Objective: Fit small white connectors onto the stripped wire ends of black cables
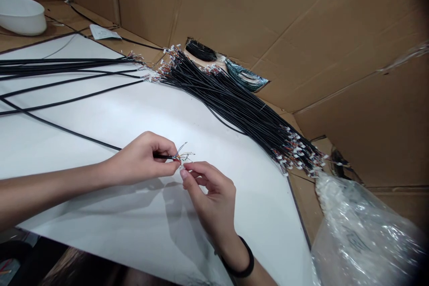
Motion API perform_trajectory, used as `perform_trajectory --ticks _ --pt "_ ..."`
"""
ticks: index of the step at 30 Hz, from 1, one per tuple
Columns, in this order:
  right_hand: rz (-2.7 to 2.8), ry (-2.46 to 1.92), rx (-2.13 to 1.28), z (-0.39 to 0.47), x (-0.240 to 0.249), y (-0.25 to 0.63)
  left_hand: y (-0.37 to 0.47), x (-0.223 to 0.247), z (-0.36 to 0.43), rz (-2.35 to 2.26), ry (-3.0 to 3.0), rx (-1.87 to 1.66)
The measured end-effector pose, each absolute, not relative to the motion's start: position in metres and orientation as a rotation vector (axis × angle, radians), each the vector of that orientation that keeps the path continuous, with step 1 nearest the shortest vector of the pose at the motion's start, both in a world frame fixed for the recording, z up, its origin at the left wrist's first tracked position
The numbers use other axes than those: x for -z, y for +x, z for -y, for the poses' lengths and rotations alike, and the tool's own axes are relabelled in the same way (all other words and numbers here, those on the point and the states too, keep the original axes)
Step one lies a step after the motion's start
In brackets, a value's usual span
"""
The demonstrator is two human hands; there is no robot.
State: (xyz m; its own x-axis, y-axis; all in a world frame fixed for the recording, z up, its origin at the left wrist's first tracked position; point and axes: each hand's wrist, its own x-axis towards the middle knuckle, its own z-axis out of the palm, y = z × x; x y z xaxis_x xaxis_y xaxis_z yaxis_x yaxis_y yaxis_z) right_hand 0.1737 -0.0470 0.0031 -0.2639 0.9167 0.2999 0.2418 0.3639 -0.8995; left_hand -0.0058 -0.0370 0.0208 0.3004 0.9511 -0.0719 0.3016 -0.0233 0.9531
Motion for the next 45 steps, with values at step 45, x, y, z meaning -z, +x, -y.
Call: perform_trajectory --ticks 45 --pt "1.799 -0.968 -1.028 0.042 -0.015 0.181 -0.004 -0.02 0.041 -1.14 1.691 -0.82"
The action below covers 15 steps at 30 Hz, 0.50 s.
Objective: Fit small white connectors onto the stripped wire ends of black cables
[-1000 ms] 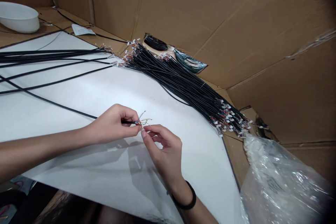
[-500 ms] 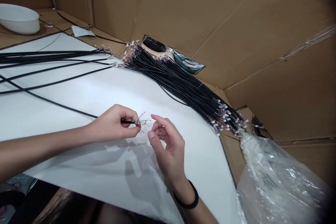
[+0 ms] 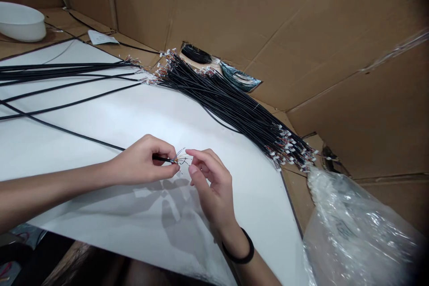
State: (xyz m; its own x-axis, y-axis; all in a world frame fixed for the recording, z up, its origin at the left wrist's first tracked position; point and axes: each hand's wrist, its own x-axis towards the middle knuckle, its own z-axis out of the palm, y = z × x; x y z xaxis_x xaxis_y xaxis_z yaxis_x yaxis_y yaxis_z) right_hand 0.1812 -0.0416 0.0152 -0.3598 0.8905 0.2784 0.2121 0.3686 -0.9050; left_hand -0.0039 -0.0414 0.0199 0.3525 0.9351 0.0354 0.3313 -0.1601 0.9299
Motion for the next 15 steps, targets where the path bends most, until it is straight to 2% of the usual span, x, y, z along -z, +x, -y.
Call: perform_trajectory --ticks 15 --pt "1.774 -0.938 -1.057 0.0404 -0.0091 0.1826 -0.0063 -0.0216 0.0418 -1.127 1.721 -0.82"
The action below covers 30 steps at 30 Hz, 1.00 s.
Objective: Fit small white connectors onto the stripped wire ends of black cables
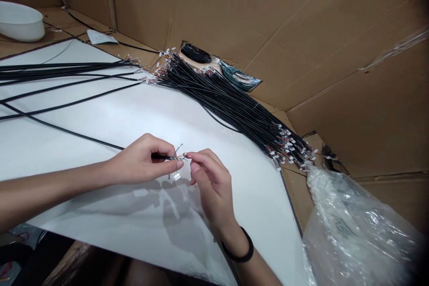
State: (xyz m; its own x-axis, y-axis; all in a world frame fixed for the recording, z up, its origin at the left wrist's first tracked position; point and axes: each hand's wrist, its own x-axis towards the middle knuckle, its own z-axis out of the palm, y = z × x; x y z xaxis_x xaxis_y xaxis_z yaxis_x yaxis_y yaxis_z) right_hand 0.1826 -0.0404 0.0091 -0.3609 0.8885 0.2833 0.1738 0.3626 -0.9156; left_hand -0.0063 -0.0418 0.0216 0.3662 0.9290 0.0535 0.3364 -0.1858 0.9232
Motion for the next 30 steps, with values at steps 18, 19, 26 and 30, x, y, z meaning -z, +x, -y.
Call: perform_trajectory --ticks 18,19,26,30 --pt "1.905 -0.807 -0.474 0.0441 -0.0141 0.1775 -0.0044 -0.022 0.0409 -1.148 1.771 -0.795" --pt "1.908 -0.811 -0.45 0.044 -0.0146 0.1775 -0.0044 -0.0218 0.0409 -1.147 1.77 -0.8" --pt "1.925 -0.91 -0.421 0.0425 -0.0175 0.179 -0.0052 -0.0219 0.0416 -1.14 1.784 -0.799" --pt "1.961 -0.901 -0.4 0.0418 -0.0146 0.1792 -0.0049 -0.0228 0.0411 -1.135 1.797 -0.796"
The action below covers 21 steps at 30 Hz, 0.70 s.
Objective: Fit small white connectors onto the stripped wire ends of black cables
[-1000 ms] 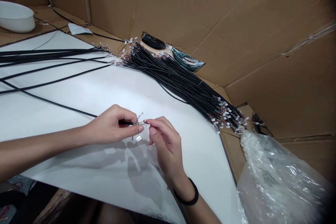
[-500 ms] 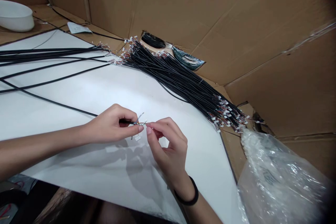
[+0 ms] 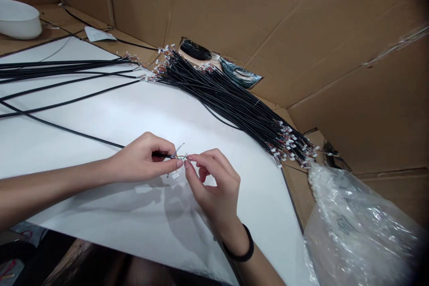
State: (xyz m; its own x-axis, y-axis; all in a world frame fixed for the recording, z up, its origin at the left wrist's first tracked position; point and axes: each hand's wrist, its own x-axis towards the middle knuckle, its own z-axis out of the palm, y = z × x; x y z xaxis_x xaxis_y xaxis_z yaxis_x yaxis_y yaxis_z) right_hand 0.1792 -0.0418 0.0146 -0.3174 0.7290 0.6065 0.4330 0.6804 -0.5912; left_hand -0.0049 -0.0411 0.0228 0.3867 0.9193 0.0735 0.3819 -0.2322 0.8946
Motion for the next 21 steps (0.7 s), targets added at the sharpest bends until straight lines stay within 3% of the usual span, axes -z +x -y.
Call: perform_trajectory --ticks 7,15,21 --pt "1.939 -0.997 -0.466 0.0421 -0.0147 0.1792 -0.005 -0.0234 0.0423 -1.131 1.784 -0.782" --pt "1.542 -1.114 -1.287 0.0403 -0.0162 0.1792 -0.0048 -0.022 0.0419 -1.127 1.784 -0.815" --pt "1.304 -1.206 -1.562 0.0389 -0.0145 0.1778 -0.0057 -0.0219 0.0422 -1.131 1.789 -0.83"
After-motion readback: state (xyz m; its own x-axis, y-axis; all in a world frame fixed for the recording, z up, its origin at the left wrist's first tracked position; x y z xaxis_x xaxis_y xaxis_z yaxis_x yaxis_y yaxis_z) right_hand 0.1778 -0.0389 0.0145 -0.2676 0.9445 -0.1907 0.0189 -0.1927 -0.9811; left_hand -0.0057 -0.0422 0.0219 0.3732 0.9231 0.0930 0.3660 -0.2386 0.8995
